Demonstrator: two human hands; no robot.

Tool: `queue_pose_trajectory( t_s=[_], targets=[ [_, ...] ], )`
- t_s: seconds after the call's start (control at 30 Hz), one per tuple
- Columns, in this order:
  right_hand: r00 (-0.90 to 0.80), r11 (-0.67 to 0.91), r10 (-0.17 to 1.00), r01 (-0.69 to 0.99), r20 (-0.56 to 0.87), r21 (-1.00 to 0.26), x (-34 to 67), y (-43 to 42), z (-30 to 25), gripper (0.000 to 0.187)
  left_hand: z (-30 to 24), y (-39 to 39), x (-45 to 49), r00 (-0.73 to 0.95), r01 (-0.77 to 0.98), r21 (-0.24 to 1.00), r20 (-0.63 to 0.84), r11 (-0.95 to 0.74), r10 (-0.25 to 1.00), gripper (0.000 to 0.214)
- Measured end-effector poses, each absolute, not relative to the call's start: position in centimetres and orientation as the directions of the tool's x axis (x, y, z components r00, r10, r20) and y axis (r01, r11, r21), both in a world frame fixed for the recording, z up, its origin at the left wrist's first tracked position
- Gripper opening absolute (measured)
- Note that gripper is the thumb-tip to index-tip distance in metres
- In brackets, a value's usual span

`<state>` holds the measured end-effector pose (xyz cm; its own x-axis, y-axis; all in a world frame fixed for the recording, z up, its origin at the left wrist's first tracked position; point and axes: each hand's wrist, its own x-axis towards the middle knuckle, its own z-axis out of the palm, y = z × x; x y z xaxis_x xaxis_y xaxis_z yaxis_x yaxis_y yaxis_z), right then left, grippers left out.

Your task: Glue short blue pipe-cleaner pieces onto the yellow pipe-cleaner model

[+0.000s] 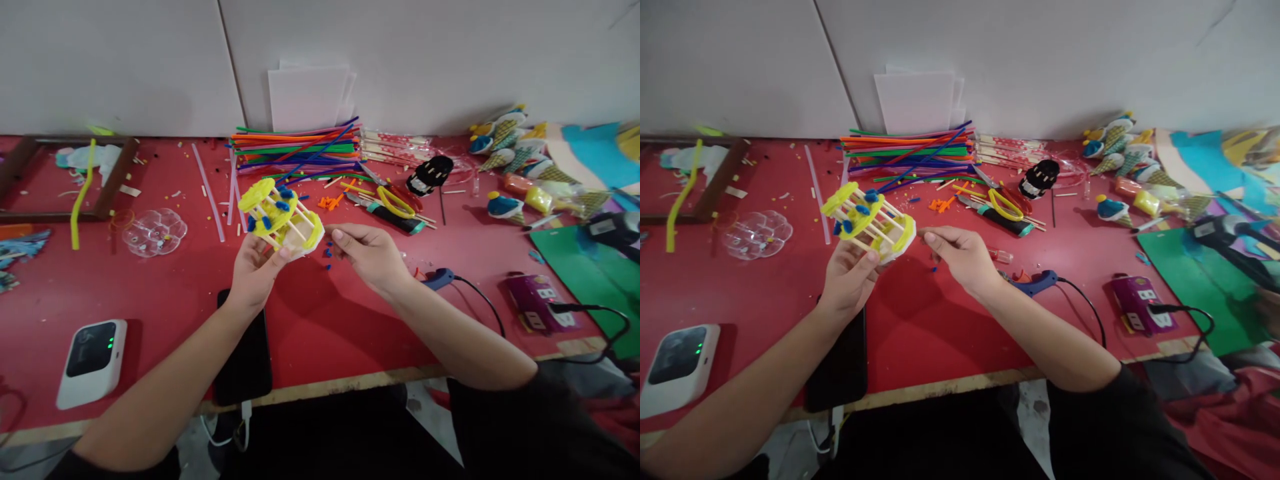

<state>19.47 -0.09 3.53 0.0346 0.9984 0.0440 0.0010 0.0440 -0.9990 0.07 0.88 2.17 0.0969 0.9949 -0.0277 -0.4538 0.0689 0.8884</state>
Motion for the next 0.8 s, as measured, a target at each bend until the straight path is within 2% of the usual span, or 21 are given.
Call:
queue_pose_trajectory(
  t_s=[0.13,0.2,0.27,0.37,0.47,0.53,0.63,0.73,0.8],
  targets=[
    [-0.169,0.205,0.97,0.196,0.173,-0.959,18.8,-0.8,3.8,0.038,2.0,0.7,0.1,0.072,-0.453,0.889,-0.03,0.06,0.997,0.045],
    [-0.123,0.233,0.97,0.25,0.208,-0.94,18.5,-0.9,3.9,0.027,1.9,0.7,0.1,0.082,-0.457,0.888,-0.018,0.053,0.996,0.045],
    [0.012,0.223,0.972,0.244,0.233,-0.944,18.3,-0.7,3.8,0.019,1.8,0.8,0.1,0.105,-0.459,0.886,-0.012,0.06,0.994,0.045],
    [0.235,0.176,0.957,-0.01,0.169,-0.984,18.3,0.1,3.9,0.021,1.5,0.9,0.0,0.133,-0.448,0.89,-0.027,0.085,0.991,0.049],
    [0.282,0.224,0.952,-0.375,0.119,-0.899,18.6,0.8,4.6,0.026,1.3,1.1,-0.1,0.125,-0.434,0.896,-0.041,0.092,0.991,0.049],
    [0.188,0.202,0.975,-0.527,0.119,-0.826,19.0,1.0,5.4,0.027,1.2,1.3,-0.1,0.101,-0.426,0.901,-0.04,0.079,0.994,0.045],
    [-0.113,-0.007,0.991,-0.562,0.069,-0.827,20.2,0.9,6.6,0.025,1.1,1.4,-0.1,0.071,-0.419,0.905,-0.047,0.073,0.996,0.041],
    [-0.489,-0.185,0.872,-0.378,0.026,-0.907,21.8,1.3,7.4,0.022,1.2,1.5,-0.2,0.054,-0.426,0.9,-0.079,0.095,0.995,0.041],
    [-0.675,-0.129,0.735,-0.045,-0.065,-0.991,22.8,2.3,7.8,0.018,1.2,1.6,-0.4,0.025,-0.442,0.894,-0.075,0.078,0.997,0.041]
  ],
)
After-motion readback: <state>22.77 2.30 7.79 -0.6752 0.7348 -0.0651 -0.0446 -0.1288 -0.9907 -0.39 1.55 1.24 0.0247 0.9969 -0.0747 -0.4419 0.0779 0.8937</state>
